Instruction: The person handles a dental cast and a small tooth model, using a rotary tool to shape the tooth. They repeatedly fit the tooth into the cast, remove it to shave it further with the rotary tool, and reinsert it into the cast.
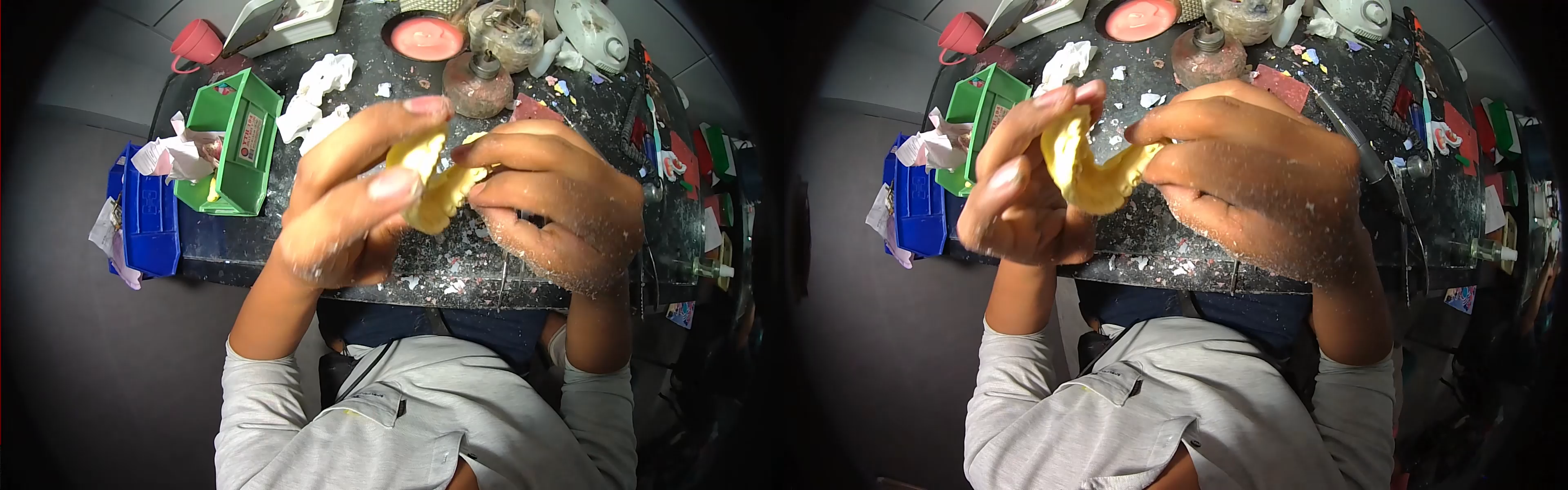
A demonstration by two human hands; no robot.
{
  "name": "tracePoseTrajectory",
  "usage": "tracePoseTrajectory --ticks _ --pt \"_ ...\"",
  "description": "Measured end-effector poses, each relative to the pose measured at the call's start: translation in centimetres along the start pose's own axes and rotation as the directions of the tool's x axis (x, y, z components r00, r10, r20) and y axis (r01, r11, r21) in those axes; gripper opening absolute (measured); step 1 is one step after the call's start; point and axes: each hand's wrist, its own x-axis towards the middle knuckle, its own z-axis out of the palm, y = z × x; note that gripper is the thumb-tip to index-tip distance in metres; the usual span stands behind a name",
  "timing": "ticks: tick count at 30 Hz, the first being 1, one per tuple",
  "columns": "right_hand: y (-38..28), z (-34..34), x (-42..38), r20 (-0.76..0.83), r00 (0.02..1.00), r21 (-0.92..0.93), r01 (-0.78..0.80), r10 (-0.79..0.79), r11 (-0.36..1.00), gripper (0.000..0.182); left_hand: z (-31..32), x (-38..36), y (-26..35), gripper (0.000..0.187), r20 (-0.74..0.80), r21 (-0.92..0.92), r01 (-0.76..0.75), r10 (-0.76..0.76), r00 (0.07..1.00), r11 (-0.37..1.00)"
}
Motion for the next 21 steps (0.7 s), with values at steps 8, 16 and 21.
tracePoseTrajectory --ticks 8,16,21 --pt "-0.4 -0.5 0.4 0.006 0.999 0.001 0.031 -0.031 1.0 0.021 -1.0 -1.2 3.1 0.046 -0.035 -0.052 -0.006 0.004 0.999 0.999" --pt "-0.2 0.2 -0.4 -0.039 0.999 0.061 0.02 -0.018 0.998 0.023 -1.0 -1.3 2.1 0.047 -0.03 -0.013 0.008 -0.008 1.0 1.0" --pt "-1.2 0.2 0.1 -0.007 0.998 0.021 -0.062 0.063 0.998 0.026 -0.2 -0.9 -0.2 0.049 -0.019 0.009 0.011 -0.011 1.0 1.0"
